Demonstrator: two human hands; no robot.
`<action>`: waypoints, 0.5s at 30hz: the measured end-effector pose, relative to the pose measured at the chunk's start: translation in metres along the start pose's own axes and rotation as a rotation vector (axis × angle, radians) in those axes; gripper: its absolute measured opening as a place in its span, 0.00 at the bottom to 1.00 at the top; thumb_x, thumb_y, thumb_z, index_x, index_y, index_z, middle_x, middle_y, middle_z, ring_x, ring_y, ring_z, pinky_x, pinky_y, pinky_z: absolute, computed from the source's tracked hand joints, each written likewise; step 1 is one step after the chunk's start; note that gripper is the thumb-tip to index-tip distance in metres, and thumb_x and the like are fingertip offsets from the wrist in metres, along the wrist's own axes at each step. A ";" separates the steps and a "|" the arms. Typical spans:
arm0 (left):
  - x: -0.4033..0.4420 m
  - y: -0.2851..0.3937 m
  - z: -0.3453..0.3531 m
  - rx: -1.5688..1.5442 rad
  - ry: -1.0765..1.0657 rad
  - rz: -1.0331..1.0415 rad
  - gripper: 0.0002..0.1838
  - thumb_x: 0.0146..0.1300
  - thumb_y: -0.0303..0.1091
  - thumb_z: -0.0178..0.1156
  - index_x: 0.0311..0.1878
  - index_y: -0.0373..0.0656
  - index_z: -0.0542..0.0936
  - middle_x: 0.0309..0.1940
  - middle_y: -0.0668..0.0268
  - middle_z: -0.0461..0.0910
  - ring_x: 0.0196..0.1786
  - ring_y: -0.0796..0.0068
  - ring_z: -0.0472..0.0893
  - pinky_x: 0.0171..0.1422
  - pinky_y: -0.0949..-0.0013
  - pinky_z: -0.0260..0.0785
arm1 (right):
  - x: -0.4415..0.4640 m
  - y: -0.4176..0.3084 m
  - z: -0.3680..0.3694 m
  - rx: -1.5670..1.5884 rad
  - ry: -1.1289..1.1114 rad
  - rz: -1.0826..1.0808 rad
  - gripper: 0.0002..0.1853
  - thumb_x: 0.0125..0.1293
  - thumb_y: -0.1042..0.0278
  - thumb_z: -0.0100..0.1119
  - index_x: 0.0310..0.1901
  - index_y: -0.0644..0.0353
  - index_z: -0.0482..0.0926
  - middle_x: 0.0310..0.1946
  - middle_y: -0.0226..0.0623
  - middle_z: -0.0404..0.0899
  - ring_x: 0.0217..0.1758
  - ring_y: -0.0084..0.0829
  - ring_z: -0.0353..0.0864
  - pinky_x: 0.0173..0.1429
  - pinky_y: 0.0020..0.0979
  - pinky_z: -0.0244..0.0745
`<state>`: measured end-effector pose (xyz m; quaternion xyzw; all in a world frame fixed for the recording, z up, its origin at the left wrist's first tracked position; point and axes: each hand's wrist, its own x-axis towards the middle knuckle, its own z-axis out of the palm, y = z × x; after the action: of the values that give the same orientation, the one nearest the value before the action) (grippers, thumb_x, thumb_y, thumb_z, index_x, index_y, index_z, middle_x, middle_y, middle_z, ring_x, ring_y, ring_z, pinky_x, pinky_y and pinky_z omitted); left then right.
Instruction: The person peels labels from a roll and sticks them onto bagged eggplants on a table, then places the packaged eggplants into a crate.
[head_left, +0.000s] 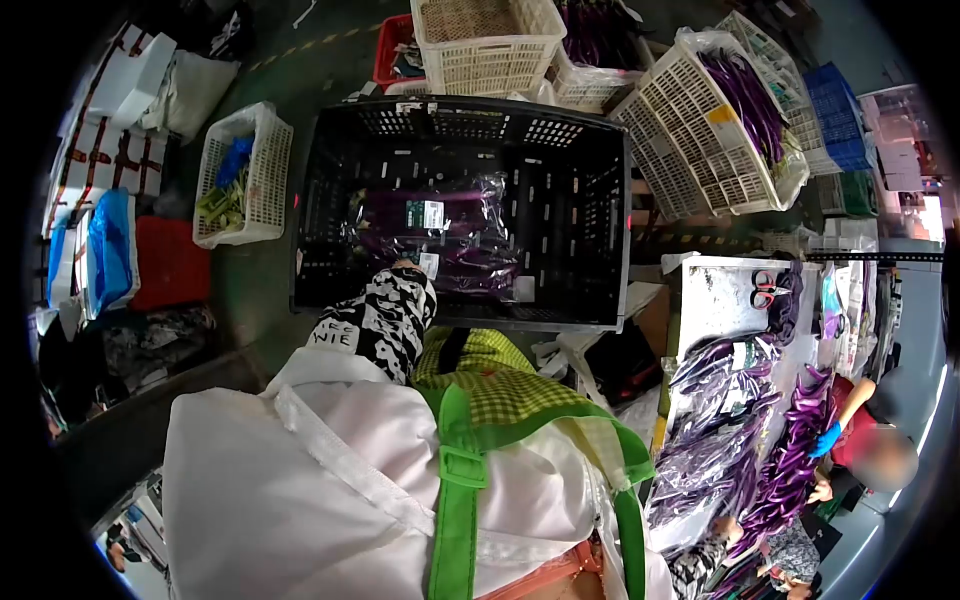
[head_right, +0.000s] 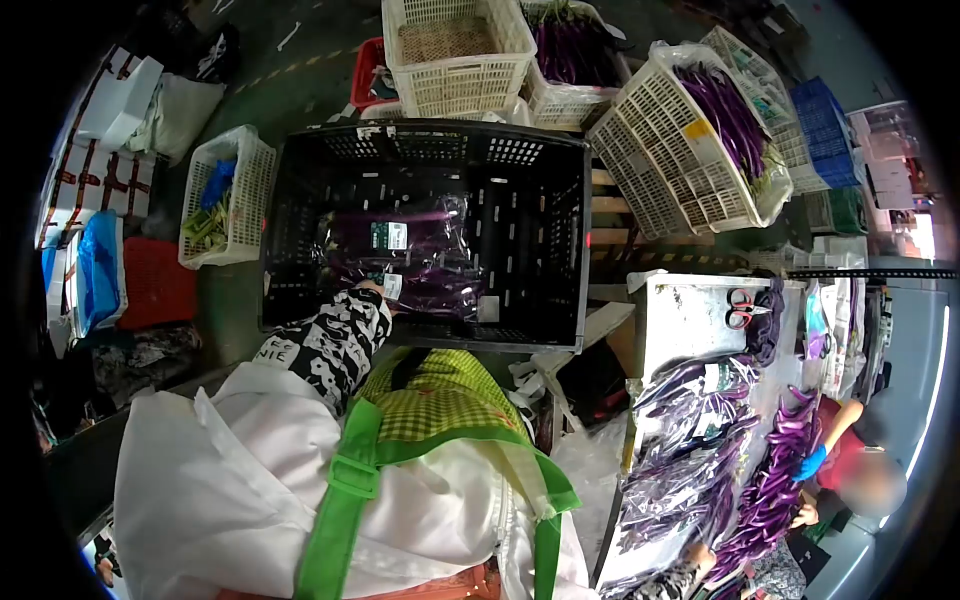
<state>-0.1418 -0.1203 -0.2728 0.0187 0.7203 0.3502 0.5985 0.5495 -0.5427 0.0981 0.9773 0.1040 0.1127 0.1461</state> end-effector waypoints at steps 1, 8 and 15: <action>-0.005 0.003 -0.004 0.250 0.014 0.024 0.24 0.55 0.47 0.65 0.50 0.41 0.78 0.49 0.57 0.79 0.53 0.58 0.78 0.60 0.55 0.69 | 0.000 0.003 -0.011 0.023 0.039 -0.001 0.32 0.50 0.62 0.65 0.59 0.61 0.70 0.47 0.47 0.79 0.47 0.42 0.80 0.54 0.38 0.74; -0.067 0.070 -0.017 1.486 -0.029 0.035 0.27 0.54 0.47 0.64 0.53 0.40 0.77 0.52 0.52 0.78 0.54 0.56 0.79 0.59 0.58 0.71 | -0.013 -0.019 -0.138 0.328 0.400 -0.270 0.31 0.51 0.65 0.64 0.59 0.59 0.70 0.44 0.43 0.80 0.44 0.40 0.81 0.53 0.38 0.75; -0.080 0.136 0.049 1.485 0.182 1.019 0.32 0.50 0.42 0.64 0.59 0.41 0.72 0.59 0.49 0.71 0.63 0.56 0.71 0.65 0.55 0.64 | -0.106 -0.285 -0.217 0.630 0.184 -1.065 0.25 0.43 0.80 0.64 0.48 0.69 0.74 0.40 0.45 0.78 0.42 0.42 0.79 0.45 0.38 0.74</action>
<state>-0.1292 -0.0297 -0.1355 0.6889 0.7098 0.0182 0.1457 0.3457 -0.2438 0.1926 0.7739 0.6172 0.0721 -0.1226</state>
